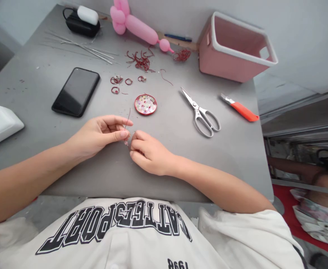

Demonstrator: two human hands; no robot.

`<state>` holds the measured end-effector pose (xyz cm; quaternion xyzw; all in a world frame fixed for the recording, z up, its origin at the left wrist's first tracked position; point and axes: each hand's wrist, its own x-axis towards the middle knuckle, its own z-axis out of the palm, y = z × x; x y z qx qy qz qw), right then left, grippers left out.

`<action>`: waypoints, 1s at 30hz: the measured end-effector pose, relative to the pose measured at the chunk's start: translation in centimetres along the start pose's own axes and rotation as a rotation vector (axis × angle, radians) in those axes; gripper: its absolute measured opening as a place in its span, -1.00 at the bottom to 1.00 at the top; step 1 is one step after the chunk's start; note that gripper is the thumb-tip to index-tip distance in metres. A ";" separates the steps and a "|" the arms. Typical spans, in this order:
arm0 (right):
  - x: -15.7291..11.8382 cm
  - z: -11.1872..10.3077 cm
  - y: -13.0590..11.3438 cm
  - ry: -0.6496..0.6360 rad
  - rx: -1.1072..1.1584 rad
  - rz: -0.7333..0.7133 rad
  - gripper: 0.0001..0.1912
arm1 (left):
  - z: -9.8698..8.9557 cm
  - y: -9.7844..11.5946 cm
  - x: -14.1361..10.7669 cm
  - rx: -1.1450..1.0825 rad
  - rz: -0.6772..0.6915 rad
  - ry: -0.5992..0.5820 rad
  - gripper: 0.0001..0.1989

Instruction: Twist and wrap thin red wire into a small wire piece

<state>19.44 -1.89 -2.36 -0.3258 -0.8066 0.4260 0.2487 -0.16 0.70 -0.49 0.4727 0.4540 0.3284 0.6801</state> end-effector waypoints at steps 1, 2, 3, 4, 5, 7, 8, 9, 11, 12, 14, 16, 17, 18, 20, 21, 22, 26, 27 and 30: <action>0.0 0.0 0.0 -0.003 -0.018 0.001 -0.83 | 0.1 0.1 0.0 0.007 -0.005 0.015 -0.77; 0.0 0.1 0.0 -0.003 -0.035 0.003 -0.83 | 0.1 0.2 -0.1 0.006 -0.011 0.023 -0.82; 0.0 0.1 0.0 -0.004 -0.051 0.004 -0.82 | 0.2 0.2 -0.1 0.001 -0.015 0.028 -0.84; -0.1 0.2 0.1 -0.003 -0.065 0.005 -0.81 | 0.2 0.2 -0.1 -0.004 -0.018 0.031 -0.85; -0.1 0.2 0.1 -0.001 -0.078 0.006 -0.81 | 0.2 0.2 -0.2 -0.007 -0.021 0.032 -0.85; -0.1 0.4 0.1 0.009 -0.101 0.012 -0.81 | 0.1 0.1 -0.1 -0.017 -0.022 0.038 -0.84; -0.2 0.4 0.0 0.015 -0.112 0.016 -0.81 | 0.0 0.0 -0.1 -0.032 -0.021 0.042 -0.82; -0.2 0.5 0.0 0.020 -0.121 0.018 -0.81 | -0.2 -0.1 0.0 -0.054 -0.019 0.047 -0.81; -0.2 0.6 0.0 0.028 -0.136 0.023 -0.81 | -0.6 -0.3 0.2 -0.099 -0.011 0.050 -0.78; -0.2 0.6 0.0 0.030 -0.139 0.026 -0.81 | -0.8 -0.3 0.3 -0.115 -0.006 0.050 -0.77; -0.2 0.5 0.0 0.034 -0.136 0.033 -0.81 | -1.1 -0.4 0.4 -0.130 0.004 0.049 -0.77; -0.1 0.4 0.0 0.040 -0.122 0.045 -0.81 | -1.3 -0.3 0.5 -0.132 0.010 0.054 -0.78; -0.1 0.3 0.0 0.048 -0.112 0.053 -0.82 | -1.3 -0.3 0.6 -0.133 0.011 0.060 -0.78; -0.1 0.2 0.0 0.059 -0.102 0.062 -0.82 | -1.4 -0.2 0.6 -0.132 0.010 0.068 -0.77; -0.1 0.0 0.0 0.082 -0.085 0.081 -0.81 | -1.4 -0.2 0.7 -0.127 0.008 0.091 -0.76; -0.1 -0.2 0.1 0.090 -0.079 0.089 -0.80 | -1.4 -0.3 0.8 -0.125 0.010 0.105 -0.75; -0.1 -0.3 0.1 0.093 -0.074 0.096 -0.80 | -1.4 -0.3 0.8 -0.122 0.015 0.114 -0.73; -0.1 -0.8 0.5 0.070 -0.063 0.115 -0.80 | -1.5 -0.4 0.9 -0.118 0.016 0.109 -0.64; 0.0 -0.9 0.6 0.061 -0.062 0.116 -0.81 | -1.6 -0.5 0.9 -0.117 0.014 0.106 -0.63; 0.1 -1.3 0.8 0.039 -0.060 0.115 -0.82 | -1.6 -0.5 0.9 -0.125 0.022 0.104 -0.66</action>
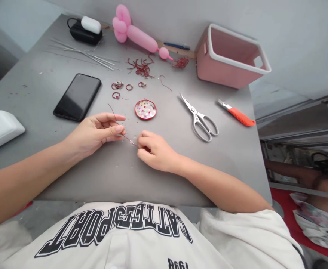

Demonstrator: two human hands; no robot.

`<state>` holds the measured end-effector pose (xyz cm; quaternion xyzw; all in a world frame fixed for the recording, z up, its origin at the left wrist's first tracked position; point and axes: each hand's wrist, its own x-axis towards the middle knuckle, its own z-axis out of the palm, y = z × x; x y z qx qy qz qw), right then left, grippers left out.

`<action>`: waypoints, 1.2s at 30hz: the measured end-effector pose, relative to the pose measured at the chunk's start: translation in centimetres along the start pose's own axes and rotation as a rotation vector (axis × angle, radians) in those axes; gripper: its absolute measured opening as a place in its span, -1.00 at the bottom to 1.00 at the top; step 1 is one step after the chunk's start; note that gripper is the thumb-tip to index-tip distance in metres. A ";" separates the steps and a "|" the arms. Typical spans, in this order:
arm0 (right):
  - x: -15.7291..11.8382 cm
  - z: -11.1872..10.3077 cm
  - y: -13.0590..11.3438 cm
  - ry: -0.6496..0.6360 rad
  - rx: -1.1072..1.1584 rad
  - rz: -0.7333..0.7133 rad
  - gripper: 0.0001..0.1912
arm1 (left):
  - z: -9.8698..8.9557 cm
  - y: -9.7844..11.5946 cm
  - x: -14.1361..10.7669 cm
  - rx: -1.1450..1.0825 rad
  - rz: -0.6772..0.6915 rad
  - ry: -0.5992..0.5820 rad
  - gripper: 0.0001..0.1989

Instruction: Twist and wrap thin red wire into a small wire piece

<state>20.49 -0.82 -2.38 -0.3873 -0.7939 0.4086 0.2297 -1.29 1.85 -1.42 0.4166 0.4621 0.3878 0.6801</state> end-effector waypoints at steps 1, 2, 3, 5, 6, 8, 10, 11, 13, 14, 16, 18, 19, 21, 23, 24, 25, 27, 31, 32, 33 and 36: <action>0.0 -0.1 0.0 -0.002 0.001 0.000 -0.83 | 0.0 0.0 0.0 -0.005 0.004 -0.002 -0.67; 0.0 -0.1 0.0 -0.002 0.003 0.001 -0.83 | 0.0 -0.1 0.1 -0.011 0.008 -0.007 -0.68; 0.1 -0.1 0.1 0.000 0.006 0.002 -0.83 | 0.0 -0.1 0.1 -0.017 0.011 -0.012 -0.68; 0.0 -0.1 0.1 0.006 0.014 0.002 -0.84 | 0.0 -0.3 0.3 -0.026 0.017 -0.024 -0.69; 0.0 -0.1 0.1 0.008 0.020 0.001 -0.84 | 0.0 -0.4 0.3 -0.032 0.020 -0.028 -0.70; 0.0 -0.1 0.1 0.006 0.034 -0.002 -0.83 | -0.1 -0.5 0.5 -0.049 0.020 -0.028 -0.70; 0.0 -0.1 0.2 0.004 0.051 0.000 -0.82 | -0.3 -0.6 0.6 -0.070 0.015 -0.025 -0.71; 0.0 -0.2 0.2 0.003 0.061 0.005 -0.82 | -0.3 -0.6 0.6 -0.079 0.011 -0.025 -0.72; 0.0 -0.3 0.2 0.003 0.083 0.021 -0.83 | -0.4 -0.6 0.8 -0.093 0.006 -0.028 -0.74; 0.0 -0.4 0.2 0.002 0.097 0.031 -0.84 | -0.4 -0.6 0.8 -0.100 0.006 -0.027 -0.74; 0.1 -0.5 0.3 -0.001 0.137 0.055 -0.85 | -0.3 -0.5 0.9 -0.114 0.001 -0.016 -0.73; 0.3 -0.6 0.3 -0.007 0.192 0.086 -0.86 | -0.2 -0.5 0.9 -0.122 -0.008 0.008 -0.72; 0.4 -0.7 0.3 -0.013 0.227 0.104 -0.86 | -0.1 -0.4 0.9 -0.124 -0.011 0.025 -0.73; 0.5 -0.7 0.4 -0.026 0.307 0.142 -0.86 | 0.0 -0.3 0.9 -0.128 0.002 0.070 -0.75; 0.6 -0.7 0.4 -0.039 0.390 0.179 -0.83 | 0.1 -0.1 0.8 -0.117 0.035 0.113 -0.76; 0.7 -0.7 0.5 -0.044 0.427 0.197 -0.81 | 0.1 0.0 0.8 -0.104 0.053 0.128 -0.76; 0.7 -0.8 0.6 -0.049 0.459 0.215 -0.80 | 0.1 0.0 0.8 -0.088 0.068 0.138 -0.76; 0.8 -0.8 0.8 -0.064 0.515 0.254 -0.78 | 0.1 0.1 0.8 -0.063 0.087 0.145 -0.76; 1.0 -0.8 0.9 -0.083 0.591 0.317 -0.76 | 0.1 0.0 0.8 -0.046 0.105 0.128 -0.75; 1.0 -0.8 0.8 -0.087 0.599 0.329 -0.75 | 0.1 0.0 0.8 -0.039 0.108 0.120 -0.74; 1.1 -0.8 0.8 -0.089 0.603 0.339 -0.76 | 0.1 -0.1 0.7 -0.028 0.109 0.114 -0.74; 1.1 -0.8 0.5 -0.087 0.599 0.364 -0.77 | 0.1 -0.3 0.5 0.008 0.115 0.099 -0.74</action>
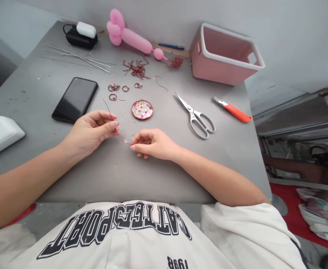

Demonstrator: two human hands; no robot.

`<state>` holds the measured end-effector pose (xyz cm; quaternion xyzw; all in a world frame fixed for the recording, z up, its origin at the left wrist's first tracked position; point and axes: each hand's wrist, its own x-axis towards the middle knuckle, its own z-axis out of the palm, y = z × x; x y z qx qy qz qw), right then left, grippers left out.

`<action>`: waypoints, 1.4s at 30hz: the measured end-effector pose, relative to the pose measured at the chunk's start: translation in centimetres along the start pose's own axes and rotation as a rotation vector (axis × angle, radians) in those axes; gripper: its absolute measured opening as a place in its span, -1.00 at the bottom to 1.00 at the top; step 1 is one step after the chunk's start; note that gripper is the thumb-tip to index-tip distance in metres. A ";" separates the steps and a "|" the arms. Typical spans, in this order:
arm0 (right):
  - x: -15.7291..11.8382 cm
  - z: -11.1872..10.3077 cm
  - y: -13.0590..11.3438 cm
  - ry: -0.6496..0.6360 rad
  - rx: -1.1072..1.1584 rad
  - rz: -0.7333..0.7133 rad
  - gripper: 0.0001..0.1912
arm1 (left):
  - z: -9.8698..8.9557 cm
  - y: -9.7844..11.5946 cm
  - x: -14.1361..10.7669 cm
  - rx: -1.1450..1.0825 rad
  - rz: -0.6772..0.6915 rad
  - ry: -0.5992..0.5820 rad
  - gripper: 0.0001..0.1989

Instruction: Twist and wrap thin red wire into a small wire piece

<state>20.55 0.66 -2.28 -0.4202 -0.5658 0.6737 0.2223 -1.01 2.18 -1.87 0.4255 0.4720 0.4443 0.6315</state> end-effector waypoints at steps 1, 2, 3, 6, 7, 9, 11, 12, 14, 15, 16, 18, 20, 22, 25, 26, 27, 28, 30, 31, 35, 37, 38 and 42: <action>0.0 0.1 -0.1 0.006 -0.002 0.005 -0.78 | 0.0 0.0 -0.1 0.007 0.004 -0.004 -0.74; 0.0 0.1 -0.1 0.013 -0.004 0.009 -0.78 | 0.0 -0.1 -0.1 0.011 0.007 -0.007 -0.74; 0.0 0.2 -0.2 0.021 -0.006 0.012 -0.79 | 0.0 0.0 -0.2 0.012 0.011 -0.012 -0.74; -0.1 0.3 -0.2 0.046 -0.011 0.019 -0.81 | 0.2 0.1 -0.3 -0.010 0.009 -0.026 -0.70; -0.1 0.3 -0.3 0.055 -0.010 0.020 -0.82 | 0.3 0.2 -0.4 -0.025 0.001 -0.032 -0.67; -0.1 0.3 -0.3 0.072 -0.003 0.020 -0.82 | 0.5 0.3 -0.5 -0.056 -0.024 -0.044 -0.63; -0.1 0.3 -0.4 0.086 0.007 0.020 -0.81 | 0.7 0.3 -0.6 -0.061 -0.052 -0.059 -0.61; -0.1 0.3 -0.4 0.092 0.014 0.020 -0.81 | 0.8 0.2 -0.7 -0.050 -0.061 -0.068 -0.61; -0.1 0.3 -0.4 0.103 0.029 0.019 -0.80 | 0.8 0.1 -0.8 -0.016 -0.071 -0.087 -0.60; -0.1 0.3 -0.3 0.107 0.036 0.019 -0.80 | 0.8 0.0 -0.8 0.001 -0.075 -0.096 -0.60; -0.1 0.3 -0.3 0.109 0.043 0.020 -0.79 | 0.8 0.0 -0.8 0.014 -0.077 -0.104 -0.61; -0.1 0.3 -0.3 0.111 0.052 0.021 -0.78 | 0.9 -0.1 -0.9 0.026 -0.076 -0.115 -0.63; -0.1 0.2 -0.3 0.110 0.058 0.022 -0.78 | 0.9 -0.1 -0.9 0.031 -0.065 -0.118 -0.65; -0.1 0.2 -0.3 0.109 0.061 0.020 -0.78 | 1.0 -0.2 -1.0 0.030 -0.048 -0.116 -0.68; -0.1 0.2 -0.3 0.107 0.064 0.015 -0.78 | 1.1 -0.2 -1.0 0.030 -0.033 -0.081 -0.69; -0.1 0.2 -0.3 0.107 0.067 0.014 -0.77 | 1.2 -0.2 -1.1 0.031 -0.035 -0.066 -0.69; -0.1 0.3 -0.3 0.107 0.069 0.015 -0.77 | 1.2 -0.2 -1.1 0.032 -0.040 -0.051 -0.68; -0.1 0.3 -0.3 0.106 0.071 0.016 -0.77 | 1.3 -0.2 -1.2 0.031 -0.045 -0.037 -0.67; -0.2 0.5 -0.4 0.104 0.073 0.024 -0.78 | 1.5 -0.2 -1.3 0.027 -0.045 -0.013 -0.65; -0.2 0.5 -0.4 0.103 0.074 0.030 -0.78 | 1.6 -0.2 -1.4 0.033 -0.039 0.002 -0.64; -0.4 0.7 -0.6 0.108 0.084 0.044 -0.79 | 1.9 -0.3 -1.8 0.129 0.046 0.071 -0.68; -0.4 0.7 -0.6 0.115 0.090 0.049 -0.79 | 2.0 -0.3 -2.0 0.200 0.101 0.090 -0.71; -0.4 0.8 -0.7 0.117 0.092 0.053 -0.79 | 2.0 -0.4 -2.0 0.228 0.122 0.091 -0.72; -0.4 0.9 -0.7 0.120 0.100 0.071 -0.78 | 1.8 -0.5 -1.9 0.272 0.176 0.055 -0.77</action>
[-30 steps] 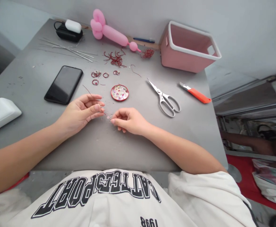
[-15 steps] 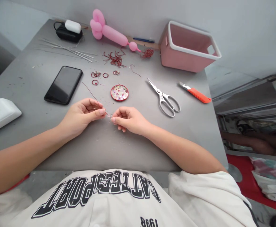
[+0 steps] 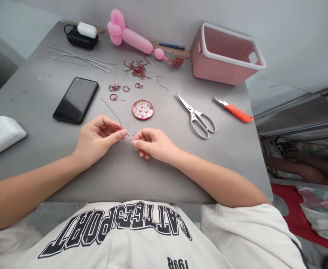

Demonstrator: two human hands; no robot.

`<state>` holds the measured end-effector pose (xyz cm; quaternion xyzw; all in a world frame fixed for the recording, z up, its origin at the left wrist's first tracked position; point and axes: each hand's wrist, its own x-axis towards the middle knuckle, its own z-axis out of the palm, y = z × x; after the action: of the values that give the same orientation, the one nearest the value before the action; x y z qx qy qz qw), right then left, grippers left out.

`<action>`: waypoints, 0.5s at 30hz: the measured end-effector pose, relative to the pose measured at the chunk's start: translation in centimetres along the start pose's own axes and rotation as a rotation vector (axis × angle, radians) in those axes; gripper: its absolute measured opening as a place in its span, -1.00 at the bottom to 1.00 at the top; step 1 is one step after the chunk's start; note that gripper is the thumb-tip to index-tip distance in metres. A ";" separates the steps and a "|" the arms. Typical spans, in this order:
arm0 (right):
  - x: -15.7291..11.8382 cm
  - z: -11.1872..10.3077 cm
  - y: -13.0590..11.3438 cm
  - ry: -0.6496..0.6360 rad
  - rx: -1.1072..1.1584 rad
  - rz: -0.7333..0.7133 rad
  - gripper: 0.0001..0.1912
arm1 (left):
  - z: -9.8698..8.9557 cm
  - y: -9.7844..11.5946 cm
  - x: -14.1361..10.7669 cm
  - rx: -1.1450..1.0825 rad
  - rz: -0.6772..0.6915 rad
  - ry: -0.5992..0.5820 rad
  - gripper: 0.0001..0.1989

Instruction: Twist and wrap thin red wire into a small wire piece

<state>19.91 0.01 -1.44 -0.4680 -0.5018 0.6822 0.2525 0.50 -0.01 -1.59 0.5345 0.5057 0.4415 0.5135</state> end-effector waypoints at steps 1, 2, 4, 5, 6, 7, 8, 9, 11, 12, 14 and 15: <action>0.0 0.0 0.0 0.001 0.003 0.002 -0.78 | 0.0 -0.1 0.0 -0.003 0.009 -0.017 -0.78; 0.0 0.0 0.0 0.003 0.006 0.003 -0.78 | 0.0 -0.1 0.1 -0.007 0.010 -0.042 -0.79; 0.0 0.0 0.0 0.006 0.011 0.004 -0.77 | 0.0 -0.1 0.2 -0.020 -0.010 -0.097 -0.80; 0.0 0.0 0.0 0.006 0.013 0.003 -0.77 | 0.0 -0.1 0.2 -0.027 -0.028 -0.118 -0.79; 0.0 0.0 0.1 0.005 0.015 0.002 -0.77 | 0.1 -0.1 0.2 -0.033 -0.045 -0.129 -0.78; 0.0 -0.1 0.1 0.004 0.017 -0.001 -0.77 | 0.1 -0.1 0.2 -0.039 -0.060 -0.130 -0.75; 0.0 -0.1 0.1 0.002 0.019 -0.005 -0.77 | 0.1 -0.1 0.2 -0.044 -0.074 -0.125 -0.74; 0.0 -0.1 0.2 -0.001 0.020 -0.008 -0.77 | 0.1 0.0 0.2 -0.048 -0.085 -0.116 -0.72; 0.0 -0.1 0.2 -0.004 0.021 -0.014 -0.77 | 0.0 0.0 0.2 -0.051 -0.098 -0.101 -0.72; 0.0 -0.1 0.2 -0.004 0.020 -0.017 -0.77 | 0.0 0.0 0.2 -0.052 -0.105 -0.094 -0.72; 0.0 0.0 0.2 -0.001 0.015 -0.022 -0.78 | 0.0 0.1 0.2 -0.060 -0.115 -0.089 -0.72; 0.0 0.0 0.2 0.002 0.012 -0.024 -0.79 | 0.0 0.1 0.2 -0.066 -0.121 -0.090 -0.72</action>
<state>19.95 -0.08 -1.59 -0.4611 -0.5030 0.6818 0.2637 0.48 0.20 -1.52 0.5052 0.4986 0.4016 0.5786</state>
